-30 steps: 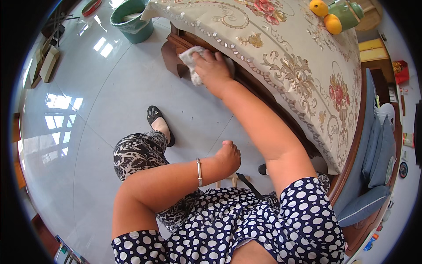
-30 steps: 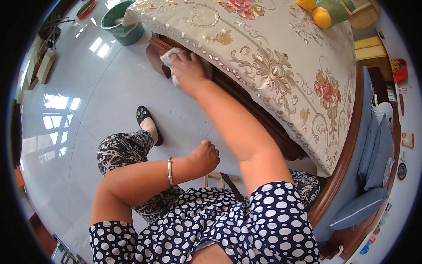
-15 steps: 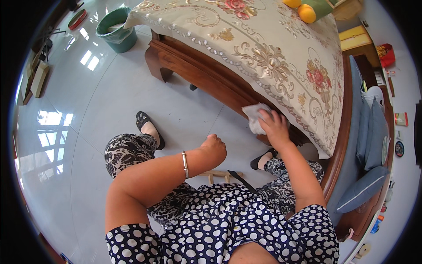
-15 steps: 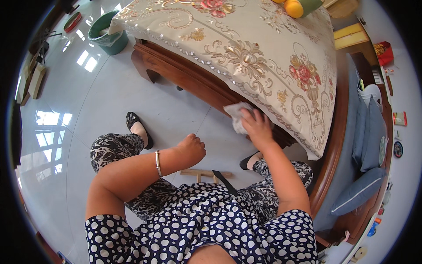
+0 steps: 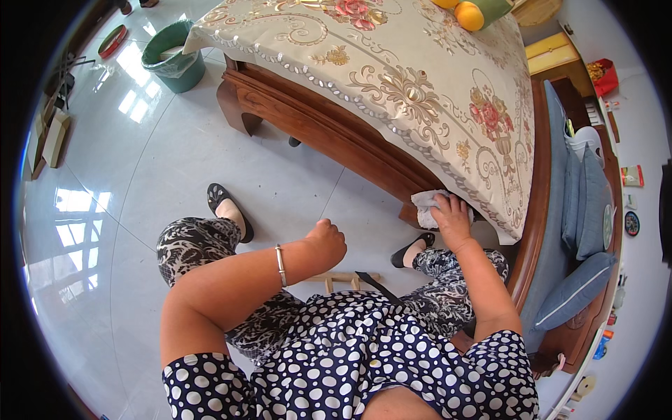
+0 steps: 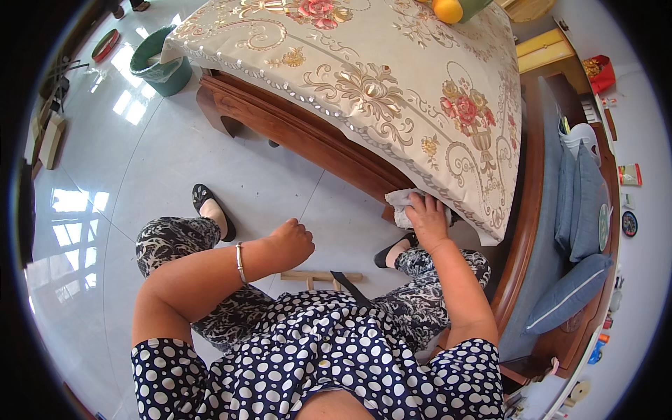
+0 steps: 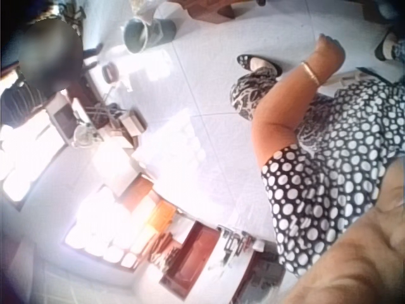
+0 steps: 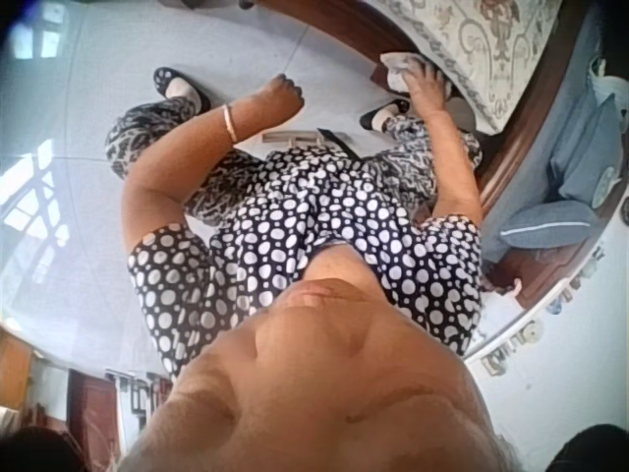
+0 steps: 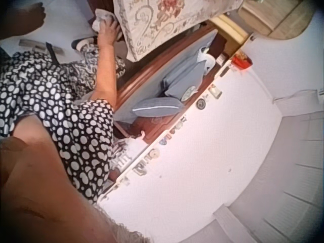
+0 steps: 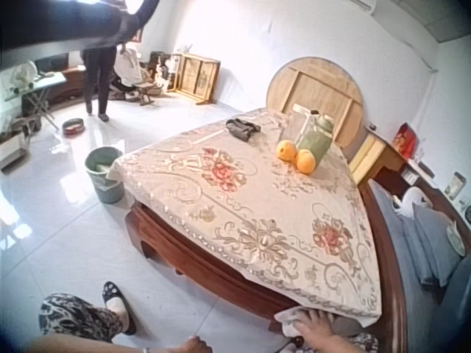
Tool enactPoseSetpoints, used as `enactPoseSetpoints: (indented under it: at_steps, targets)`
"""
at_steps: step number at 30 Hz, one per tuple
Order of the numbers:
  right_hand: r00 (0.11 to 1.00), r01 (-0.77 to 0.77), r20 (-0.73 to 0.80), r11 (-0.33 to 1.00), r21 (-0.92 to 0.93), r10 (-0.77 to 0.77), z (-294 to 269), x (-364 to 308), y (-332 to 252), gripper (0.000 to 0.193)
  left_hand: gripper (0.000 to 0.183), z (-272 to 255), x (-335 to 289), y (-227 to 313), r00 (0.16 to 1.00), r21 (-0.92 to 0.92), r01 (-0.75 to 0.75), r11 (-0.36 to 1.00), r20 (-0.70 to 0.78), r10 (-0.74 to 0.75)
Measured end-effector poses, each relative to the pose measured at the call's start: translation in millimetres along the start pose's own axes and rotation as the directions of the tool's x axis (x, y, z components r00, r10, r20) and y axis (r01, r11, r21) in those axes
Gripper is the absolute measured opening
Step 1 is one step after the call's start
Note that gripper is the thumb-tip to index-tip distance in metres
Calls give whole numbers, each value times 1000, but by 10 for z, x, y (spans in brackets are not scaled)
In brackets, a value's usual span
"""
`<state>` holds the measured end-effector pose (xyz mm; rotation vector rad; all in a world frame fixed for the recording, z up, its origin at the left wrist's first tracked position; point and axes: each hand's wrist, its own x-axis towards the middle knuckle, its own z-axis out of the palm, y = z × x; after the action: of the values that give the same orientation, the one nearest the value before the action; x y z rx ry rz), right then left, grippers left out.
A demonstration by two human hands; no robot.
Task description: The person wipes the surface and edges of a dining table covered with a floral tablecloth using a white cloth. They move around the table, cleaning different sections including the corners and the wooden frame beneath the cloth.
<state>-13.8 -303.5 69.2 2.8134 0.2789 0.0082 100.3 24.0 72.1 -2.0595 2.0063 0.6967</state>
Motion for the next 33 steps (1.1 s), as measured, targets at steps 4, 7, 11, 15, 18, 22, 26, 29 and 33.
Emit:
enactPoseSetpoints:
  at_steps: [4, 7, 11, 15, 18, 22, 26, 29, 33]
  targets:
    - [997, 48, -68, 995, 83, -42, -67, 269, -97, 10, 14, -94, -69, -56, 987, -76, -37, 996, -159, 25]
    - [995, 61, -88, 987, 147, -48, -63, 582, -231, 10, 10, -505, -308, -109, 881, -364, -256, 895, -470, 61]
    - [982, 109, -167, 986, 127, -87, -113, 929, -389, 15, 9, -1167, -926, -111, 634, -595, -703, 389, -772, -36]
    - [967, 131, -236, 984, 122, -99, -95, 1282, -554, 13, 11, -1298, -1180, -144, 224, -222, -933, -285, -974, 26]
    - [957, 147, -268, 981, 127, -109, -132, 1622, -759, 10, 17, -1468, -1314, 148, 105, -51, -978, -204, -960, -261]
    - [918, 176, -372, 981, 78, -135, -134, 2108, -1034, 5, 23, -1439, -1330, 319, -46, 74, -996, -41, -884, -466]
    - [885, 226, -429, 973, 54, -181, -228, 2620, -1287, 7, 23, -1506, -1153, 369, -253, 222, -967, 127, -757, -602]
    - [869, 241, -460, 968, 69, -183, -264, 2953, -1437, 11, 22, -1370, -1282, 118, -66, 68, -998, 10, -896, -440]
    - [874, 264, -450, 956, 126, -182, -388, 3310, -1647, 14, 22, -1328, -1266, 150, -90, 92, -996, 22, -862, -499]
